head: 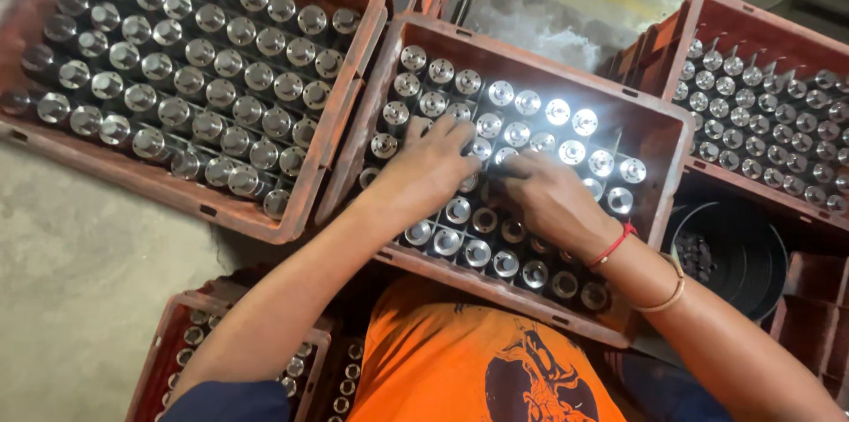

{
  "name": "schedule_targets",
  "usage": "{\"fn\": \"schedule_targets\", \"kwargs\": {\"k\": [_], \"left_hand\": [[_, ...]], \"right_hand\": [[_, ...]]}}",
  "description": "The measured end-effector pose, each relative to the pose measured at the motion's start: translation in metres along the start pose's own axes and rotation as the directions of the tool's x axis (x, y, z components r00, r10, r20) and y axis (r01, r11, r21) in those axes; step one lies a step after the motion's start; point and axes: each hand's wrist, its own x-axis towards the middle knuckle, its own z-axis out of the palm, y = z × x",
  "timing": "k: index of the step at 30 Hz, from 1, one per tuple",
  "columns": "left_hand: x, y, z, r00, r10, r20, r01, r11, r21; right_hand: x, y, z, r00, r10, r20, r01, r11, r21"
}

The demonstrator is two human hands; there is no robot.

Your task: The person sorts small, shiny metal cylindrical parts from a crate into a bucket. They pick up the parts by hand and place them into the container, occasionally using a wooden mallet to tap the parts in the crate.

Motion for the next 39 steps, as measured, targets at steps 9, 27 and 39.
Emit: {"fn": "schedule_targets", "kwargs": {"k": [9,27,39], "left_hand": [[0.0,-0.012,-0.006,0.994,0.039,-0.106,-0.046,0.997,-0.068],[0.002,-0.011,0.005,0.976,0.196,-0.099,-0.191,0.98,0.055],[-0.004,-0.015,-0.03,0.965,0.114,-0.238,-0.184,0.937,-0.298]], "right_hand": [[-0.001,-0.005,-0.049,0.991,0.128,-0.038,-0.115,0.96,0.254],[-0.021,-0.018,-0.031,0.956,0.29,-0.028,-0.285,0.95,0.128],[-0.009,-0.024,-0.049,0.956,0.262,-0.131,-0.252,0.964,0.088]]}}
